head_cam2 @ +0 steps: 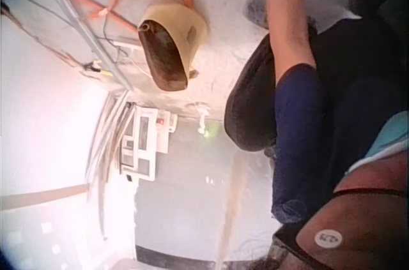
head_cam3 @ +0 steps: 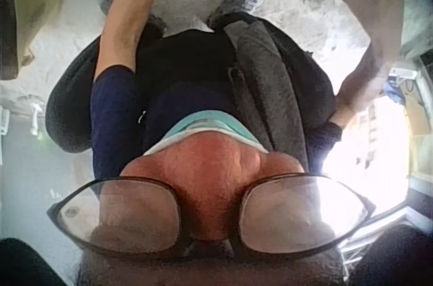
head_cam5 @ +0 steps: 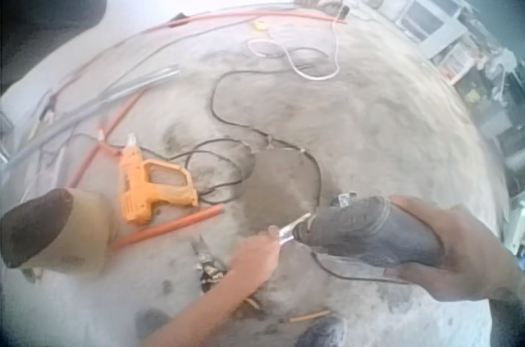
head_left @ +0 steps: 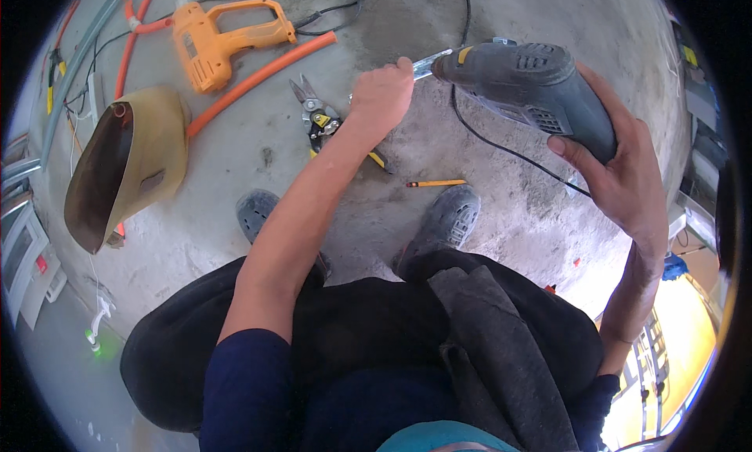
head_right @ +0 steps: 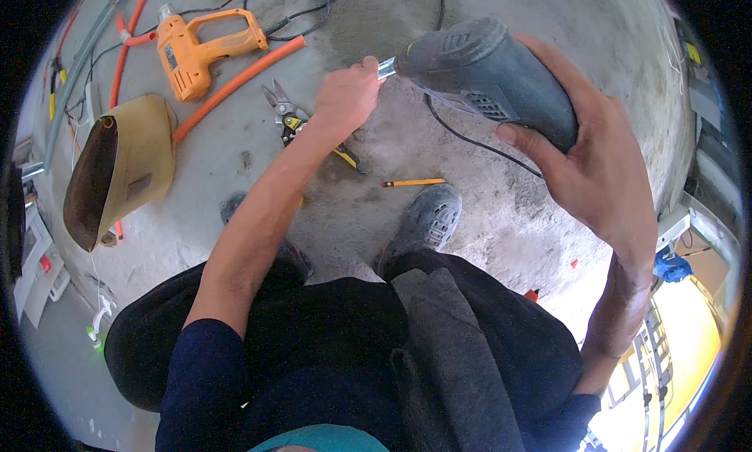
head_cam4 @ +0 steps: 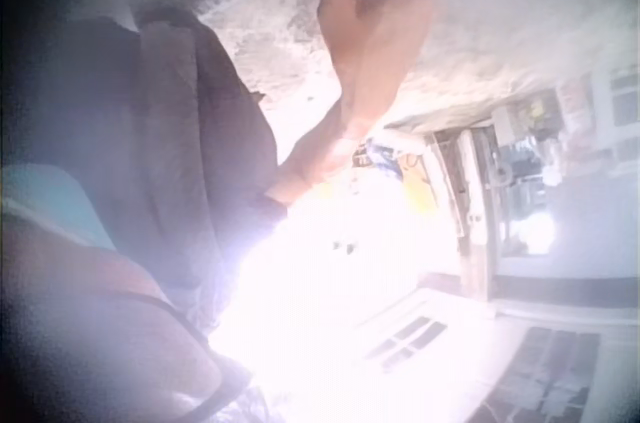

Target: The person marks a metal bracket and an electrical junction box with a pencil, uses a drill to make a hole in the bracket, and then reaches into a tool bag to retrieve components.

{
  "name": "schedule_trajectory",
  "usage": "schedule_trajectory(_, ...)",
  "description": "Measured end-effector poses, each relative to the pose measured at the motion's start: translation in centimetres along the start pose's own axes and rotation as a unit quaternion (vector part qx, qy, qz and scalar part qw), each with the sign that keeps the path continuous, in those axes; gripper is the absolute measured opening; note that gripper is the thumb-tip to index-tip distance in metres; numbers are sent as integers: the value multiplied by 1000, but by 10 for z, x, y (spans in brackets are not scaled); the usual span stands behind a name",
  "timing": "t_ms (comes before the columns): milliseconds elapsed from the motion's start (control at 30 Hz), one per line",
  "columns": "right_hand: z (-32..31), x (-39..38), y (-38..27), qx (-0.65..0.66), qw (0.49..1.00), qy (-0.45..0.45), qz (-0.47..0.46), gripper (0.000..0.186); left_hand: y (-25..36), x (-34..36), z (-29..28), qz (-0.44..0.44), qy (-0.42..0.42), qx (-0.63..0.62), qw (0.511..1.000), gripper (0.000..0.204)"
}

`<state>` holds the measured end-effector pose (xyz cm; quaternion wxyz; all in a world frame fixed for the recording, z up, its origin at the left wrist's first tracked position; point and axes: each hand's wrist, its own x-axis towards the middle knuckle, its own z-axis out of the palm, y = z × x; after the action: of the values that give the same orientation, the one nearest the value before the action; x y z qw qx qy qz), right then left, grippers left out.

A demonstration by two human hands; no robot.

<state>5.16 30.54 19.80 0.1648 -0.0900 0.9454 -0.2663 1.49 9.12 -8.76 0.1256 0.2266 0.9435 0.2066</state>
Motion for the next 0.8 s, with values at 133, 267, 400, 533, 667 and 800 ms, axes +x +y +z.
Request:
schedule_trajectory(133,1,0,-3,8,1000,-5,11,64,1,0,1,0,3,-1,1000,26)
schedule_trajectory(267,7,1,-5,0,1000,2,18,64,1,0,-1,5,3,-11,1000,26)
schedule_trajectory(400,-9,-7,0,-18,998,6,53,64,6,4,0,-3,-7,-16,1000,25)
schedule_trajectory(533,-18,-15,-6,40,997,25,64,63,3,7,4,-2,-13,-21,1000,25)
schedule_trajectory(667,-14,-14,-7,31,999,17,33,65,0,6,4,-15,-20,-6,1000,26)
schedule_trajectory(800,-14,-18,-4,10,999,29,16,67,7,7,2,-12,-8,-13,1000,27)
